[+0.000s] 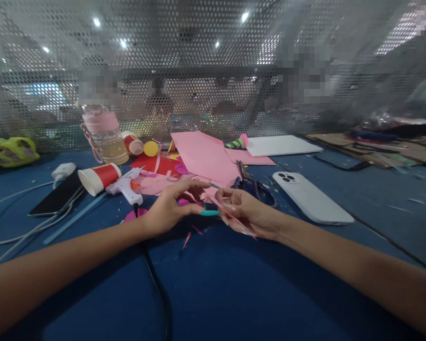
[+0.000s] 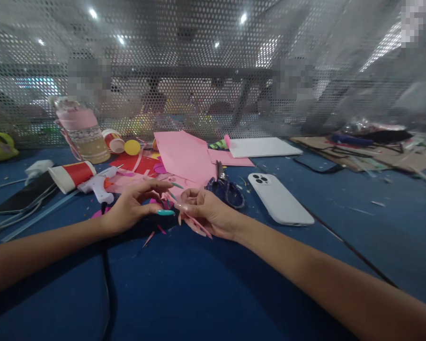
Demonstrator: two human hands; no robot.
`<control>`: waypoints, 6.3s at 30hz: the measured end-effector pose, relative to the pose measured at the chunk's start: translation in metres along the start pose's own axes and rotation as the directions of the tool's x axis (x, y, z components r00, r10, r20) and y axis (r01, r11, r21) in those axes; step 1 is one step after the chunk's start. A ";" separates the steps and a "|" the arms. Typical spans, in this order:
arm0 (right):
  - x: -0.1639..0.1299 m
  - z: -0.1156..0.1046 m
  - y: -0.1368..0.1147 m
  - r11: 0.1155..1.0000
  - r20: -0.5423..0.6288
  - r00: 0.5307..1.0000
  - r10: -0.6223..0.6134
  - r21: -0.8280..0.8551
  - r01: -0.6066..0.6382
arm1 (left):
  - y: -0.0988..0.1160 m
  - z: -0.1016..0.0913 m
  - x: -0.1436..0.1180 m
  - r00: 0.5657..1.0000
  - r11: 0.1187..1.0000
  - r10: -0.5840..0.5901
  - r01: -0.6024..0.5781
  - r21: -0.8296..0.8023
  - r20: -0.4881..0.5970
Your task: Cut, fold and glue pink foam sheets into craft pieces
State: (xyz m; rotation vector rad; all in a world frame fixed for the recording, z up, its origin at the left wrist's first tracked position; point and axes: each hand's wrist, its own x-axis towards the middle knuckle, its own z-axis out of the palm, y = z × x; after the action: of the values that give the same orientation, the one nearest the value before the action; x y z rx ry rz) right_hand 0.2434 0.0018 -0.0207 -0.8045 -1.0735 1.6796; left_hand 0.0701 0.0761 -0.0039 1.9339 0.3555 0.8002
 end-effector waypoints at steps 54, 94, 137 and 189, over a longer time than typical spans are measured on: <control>-0.002 0.009 -0.001 0.997 -0.070 0.998 -0.003 -0.081 -0.003 | 0.006 0.001 0.001 0.989 0.992 -0.120 0.122 0.020 -0.090; 0.001 0.004 -0.002 0.999 -0.049 0.998 0.039 0.020 -0.038 | -0.009 -0.004 0.002 0.901 0.810 0.427 -0.346 0.472 -0.072; 0.000 0.008 -0.006 0.998 -0.057 0.998 -0.006 0.055 0.009 | -0.010 -0.003 0.000 0.915 0.855 0.363 -0.253 0.453 -0.175; 0.004 0.002 -0.001 0.988 -0.169 0.978 -0.119 0.078 0.134 | -0.004 -0.001 0.002 0.963 0.979 -0.177 0.194 -0.066 0.205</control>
State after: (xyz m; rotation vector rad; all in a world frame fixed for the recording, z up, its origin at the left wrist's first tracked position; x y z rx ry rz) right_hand 0.2407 0.0049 -0.0192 -0.7859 -0.9111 1.5152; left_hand 0.0717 0.0796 -0.0060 1.8496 0.3692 0.4873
